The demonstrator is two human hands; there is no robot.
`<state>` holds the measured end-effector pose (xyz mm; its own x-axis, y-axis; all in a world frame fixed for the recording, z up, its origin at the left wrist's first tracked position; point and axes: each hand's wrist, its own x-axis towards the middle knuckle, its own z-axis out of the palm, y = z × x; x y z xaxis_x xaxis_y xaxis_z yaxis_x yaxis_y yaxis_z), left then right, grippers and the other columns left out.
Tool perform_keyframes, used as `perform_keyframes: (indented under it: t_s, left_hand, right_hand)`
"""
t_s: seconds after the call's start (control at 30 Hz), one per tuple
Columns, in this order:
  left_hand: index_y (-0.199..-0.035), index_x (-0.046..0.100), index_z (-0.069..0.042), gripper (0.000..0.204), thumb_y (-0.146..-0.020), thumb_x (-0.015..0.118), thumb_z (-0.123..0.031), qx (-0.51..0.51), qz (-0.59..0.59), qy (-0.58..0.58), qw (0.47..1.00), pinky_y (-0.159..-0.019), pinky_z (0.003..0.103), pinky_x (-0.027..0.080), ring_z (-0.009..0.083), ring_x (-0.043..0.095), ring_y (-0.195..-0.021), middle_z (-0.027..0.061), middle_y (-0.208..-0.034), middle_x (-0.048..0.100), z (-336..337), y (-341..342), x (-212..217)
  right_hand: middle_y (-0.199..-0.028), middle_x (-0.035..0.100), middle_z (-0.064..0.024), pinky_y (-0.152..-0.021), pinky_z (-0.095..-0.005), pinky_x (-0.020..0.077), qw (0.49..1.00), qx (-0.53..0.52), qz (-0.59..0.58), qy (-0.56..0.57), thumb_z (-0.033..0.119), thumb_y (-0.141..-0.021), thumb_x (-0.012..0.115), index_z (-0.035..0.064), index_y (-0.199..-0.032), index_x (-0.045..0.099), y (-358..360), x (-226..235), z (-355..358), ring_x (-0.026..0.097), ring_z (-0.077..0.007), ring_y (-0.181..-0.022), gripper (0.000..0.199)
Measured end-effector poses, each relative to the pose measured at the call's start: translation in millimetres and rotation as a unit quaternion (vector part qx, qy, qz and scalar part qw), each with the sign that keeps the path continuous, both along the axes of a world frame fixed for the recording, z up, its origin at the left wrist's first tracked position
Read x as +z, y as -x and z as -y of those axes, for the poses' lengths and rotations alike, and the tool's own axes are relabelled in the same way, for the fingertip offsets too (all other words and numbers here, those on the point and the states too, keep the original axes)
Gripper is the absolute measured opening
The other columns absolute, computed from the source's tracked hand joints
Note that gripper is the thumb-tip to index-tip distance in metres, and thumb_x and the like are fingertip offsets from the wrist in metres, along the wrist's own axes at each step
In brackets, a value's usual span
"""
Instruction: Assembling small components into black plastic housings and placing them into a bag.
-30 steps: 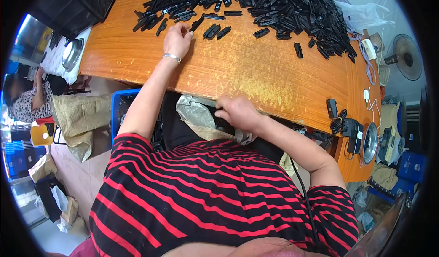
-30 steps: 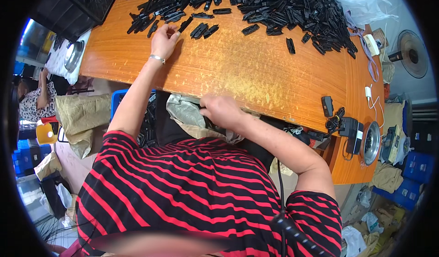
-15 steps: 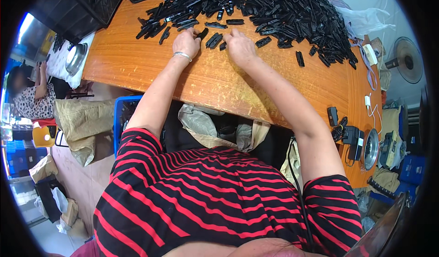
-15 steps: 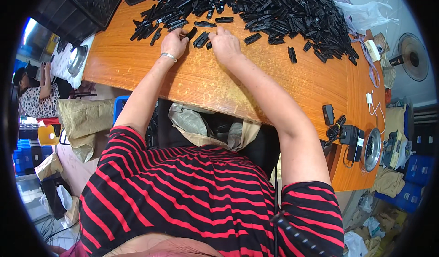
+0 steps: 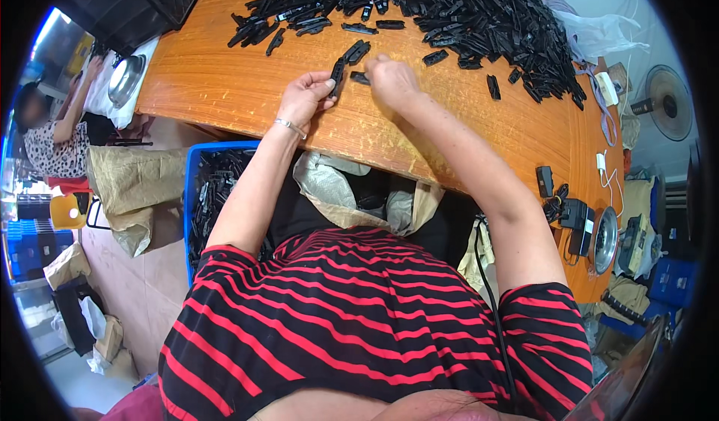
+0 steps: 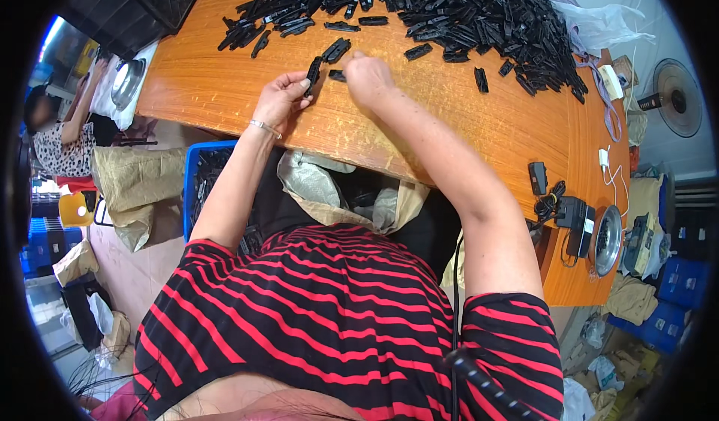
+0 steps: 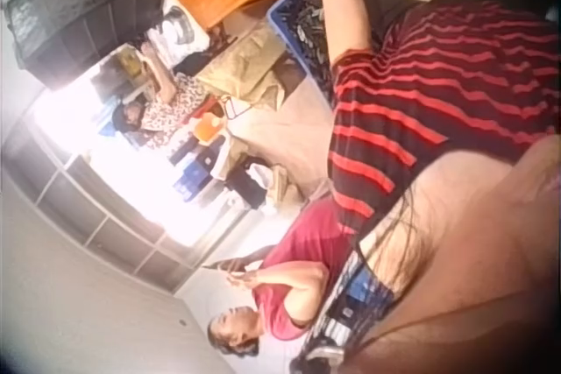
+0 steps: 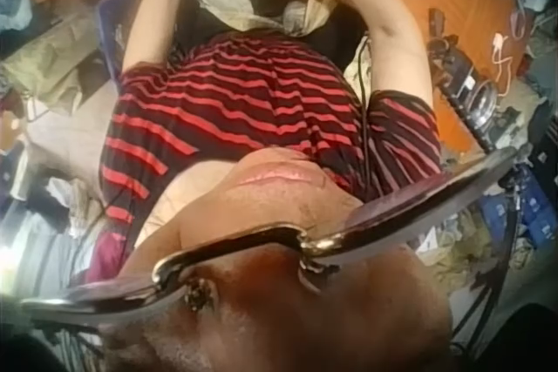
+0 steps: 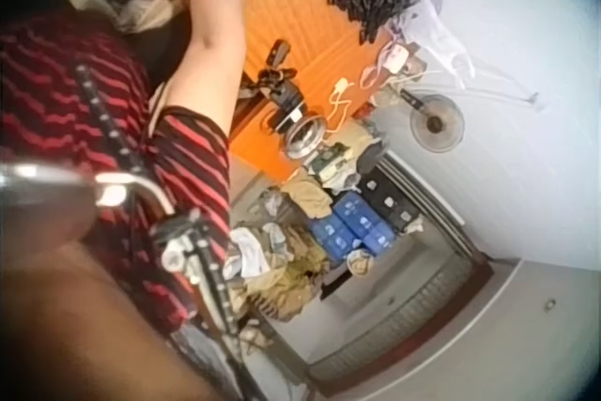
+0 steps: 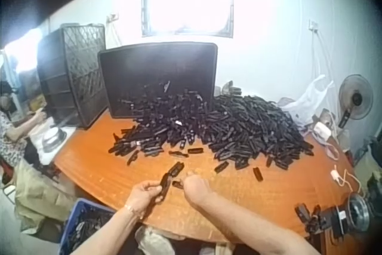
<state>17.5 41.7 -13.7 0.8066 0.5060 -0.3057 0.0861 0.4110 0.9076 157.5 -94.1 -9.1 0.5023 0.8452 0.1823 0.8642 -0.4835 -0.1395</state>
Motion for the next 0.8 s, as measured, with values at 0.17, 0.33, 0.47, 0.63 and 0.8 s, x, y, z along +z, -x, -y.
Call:
perform_keyframes:
  t_s: [0.17,0.33,0.47,0.63,0.8]
  left_hand:
    - [-0.103,0.057,0.001,0.017,-0.087,0.063,-0.003,0.003,0.022,0.045,0.999,-0.056,0.017,0.051,0.0101,0.061,-0.064,0.0052,-0.083,0.063,10.2,6.8,0.1]
    - [-0.098,0.057,-0.001,0.014,-0.086,0.064,-0.004,0.011,0.038,0.061,0.997,-0.057,0.018,0.052,0.0099,0.061,-0.065,0.0051,-0.08,0.064,23.6,3.7,6.7]
    - [-0.099,0.056,-0.001,0.017,-0.088,0.065,-0.011,-0.048,0.028,0.022,0.998,-0.056,0.018,0.05,0.009,0.06,-0.063,0.0049,-0.079,0.065,22.7,-2.1,10.2]
    - [-0.097,0.059,-0.002,0.022,-0.089,0.065,-0.02,-0.06,-0.023,-0.135,0.989,-0.054,0.019,0.048,0.0082,0.059,-0.062,0.0045,-0.081,0.066,14.4,-7.2,29.3]
    - [-0.095,0.06,0.0,0.018,-0.084,0.07,-0.01,-0.064,-0.002,-0.188,0.98,-0.053,0.019,0.048,0.0076,0.058,-0.06,0.0021,-0.075,0.062,-5.3,-14.0,22.3]
  right_hand:
    - [-0.088,0.062,-0.0171,-0.074,-0.0447,0.0496,0.994,0.011,-0.085,-0.063,0.015,-0.086,0.055,0.0056,-0.093,0.065,32.6,10.6,1.3,0.063,-0.0367,-0.082,0.016]
    - [-0.094,0.063,-0.0186,-0.076,-0.0442,0.0492,0.969,0.038,-0.173,-0.171,0.019,-0.088,0.055,0.006,-0.114,0.061,42.5,20.4,16.7,0.063,-0.0355,-0.085,0.03]
    - [-0.078,0.063,-0.0103,-0.058,-0.0349,0.0498,0.929,0.04,-0.312,-0.197,0.016,-0.092,0.052,0.0033,-0.121,0.057,48.1,35.1,25.4,0.062,-0.0213,-0.062,0.032]
    - [-0.066,0.057,0.0,-0.043,-0.0212,0.0437,0.838,-0.047,-0.507,-0.196,0.014,-0.096,0.049,0.0009,-0.117,0.059,34.9,37.5,32.5,0.053,-0.006,-0.049,0.026]
    - [-0.068,0.06,-0.0041,-0.042,-0.0224,0.0461,0.822,-0.066,-0.544,-0.152,0.012,-0.093,0.054,-0.0027,-0.101,0.062,27.4,30.8,31.7,0.056,-0.009,-0.049,0.018]
